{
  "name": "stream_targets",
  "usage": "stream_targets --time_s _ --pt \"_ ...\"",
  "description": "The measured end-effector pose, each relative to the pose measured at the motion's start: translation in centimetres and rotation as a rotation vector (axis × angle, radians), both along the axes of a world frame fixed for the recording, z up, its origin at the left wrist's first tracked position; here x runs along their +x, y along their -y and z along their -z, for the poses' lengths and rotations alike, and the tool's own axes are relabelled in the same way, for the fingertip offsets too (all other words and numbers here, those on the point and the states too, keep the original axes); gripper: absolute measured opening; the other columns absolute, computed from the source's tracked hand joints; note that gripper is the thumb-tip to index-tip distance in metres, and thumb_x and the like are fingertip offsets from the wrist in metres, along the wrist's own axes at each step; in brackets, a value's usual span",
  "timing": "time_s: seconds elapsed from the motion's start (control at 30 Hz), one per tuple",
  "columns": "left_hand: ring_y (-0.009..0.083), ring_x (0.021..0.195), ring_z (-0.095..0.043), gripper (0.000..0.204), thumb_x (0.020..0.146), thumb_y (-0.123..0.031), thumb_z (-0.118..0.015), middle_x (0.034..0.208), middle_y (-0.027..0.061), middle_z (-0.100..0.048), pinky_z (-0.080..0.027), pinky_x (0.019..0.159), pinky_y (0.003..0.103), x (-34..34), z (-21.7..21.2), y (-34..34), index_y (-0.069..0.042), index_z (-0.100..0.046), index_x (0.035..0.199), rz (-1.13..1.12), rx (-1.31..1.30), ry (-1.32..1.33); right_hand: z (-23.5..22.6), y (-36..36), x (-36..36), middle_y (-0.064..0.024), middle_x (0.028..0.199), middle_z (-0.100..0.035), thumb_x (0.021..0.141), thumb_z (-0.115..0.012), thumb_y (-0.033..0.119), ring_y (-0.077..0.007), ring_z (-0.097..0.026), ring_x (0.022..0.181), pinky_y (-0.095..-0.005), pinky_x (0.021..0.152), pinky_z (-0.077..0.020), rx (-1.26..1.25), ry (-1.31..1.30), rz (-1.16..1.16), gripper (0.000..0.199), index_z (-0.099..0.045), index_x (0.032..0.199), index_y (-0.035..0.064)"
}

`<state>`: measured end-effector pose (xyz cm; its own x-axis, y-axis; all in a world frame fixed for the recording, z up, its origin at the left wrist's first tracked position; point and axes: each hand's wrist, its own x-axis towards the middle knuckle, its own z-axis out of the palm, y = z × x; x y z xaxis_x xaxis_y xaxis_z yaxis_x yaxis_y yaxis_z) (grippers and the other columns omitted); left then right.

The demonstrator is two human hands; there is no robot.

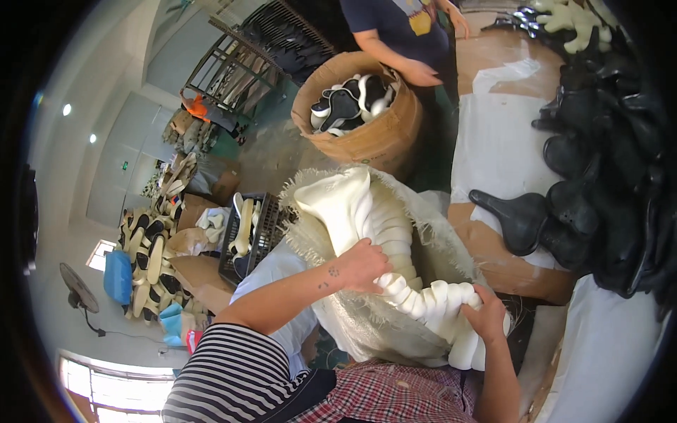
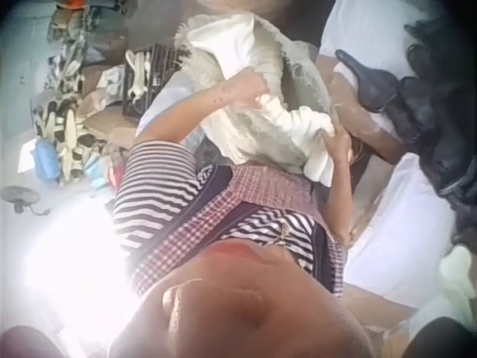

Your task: The recorder unpacks foam bicycle seat cores from a sack, organizes them on a workbench, and uses a spray gun to apply adhesive or prepare them for final assembly.

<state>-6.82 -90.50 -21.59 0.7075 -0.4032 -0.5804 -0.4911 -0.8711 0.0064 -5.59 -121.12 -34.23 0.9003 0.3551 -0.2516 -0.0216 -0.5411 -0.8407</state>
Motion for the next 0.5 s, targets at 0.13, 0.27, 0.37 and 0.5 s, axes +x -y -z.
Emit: stream_targets --time_s 0.13,0.27,0.37,0.5 --pt "0.0216 0.089 -0.057 0.038 0.065 -0.041 -0.07 0.082 0.004 -0.061 -0.038 0.079 0.038 -1.9 -2.6 0.0 -0.013 -0.062 0.09 -0.049 -0.149 0.152 -5.8 1.1 0.2 -0.017 0.099 -0.065 0.063 -0.07 0.017 -0.0319 -0.062 0.094 -0.0368 0.083 -0.0477 -0.021 0.089 0.073 0.046 -0.062 0.106 0.0046" --pt "0.0236 0.085 -0.058 0.039 0.063 -0.037 -0.073 0.084 0.0048 -0.063 -0.04 0.076 0.039 -1.8 -5.1 1.1 -0.012 -0.065 0.092 -0.178 -0.351 0.406 -11.9 2.8 0.9 -0.0173 0.101 -0.064 0.063 -0.07 0.014 -0.0319 -0.062 0.095 -0.0372 0.084 -0.0475 -0.017 0.39 0.154 0.042 -0.063 0.103 0.0039" --pt "0.0291 0.077 -0.059 0.04 0.057 -0.031 -0.079 0.078 0.0091 -0.064 -0.042 0.072 0.04 -2.7 -8.3 1.1 -0.01 -0.067 0.089 -0.22 -0.562 0.702 -18.8 3.3 1.5 -0.0161 0.107 -0.062 0.063 -0.071 0.011 -0.0306 -0.061 0.097 -0.0352 0.086 -0.0469 -0.082 0.564 0.158 0.045 -0.062 0.106 0.0026" --pt "0.0351 0.081 -0.056 0.049 0.055 -0.023 -0.083 0.086 0.0152 -0.061 -0.042 0.078 0.044 -1.5 -12.3 4.0 -0.002 -0.063 0.094 -0.239 -0.612 0.835 -26.4 7.4 0.6 -0.0155 0.113 -0.06 0.061 -0.072 0.008 -0.0325 -0.06 0.097 -0.0359 0.084 -0.048 -0.083 0.79 0.281 0.043 -0.062 0.103 0.004"
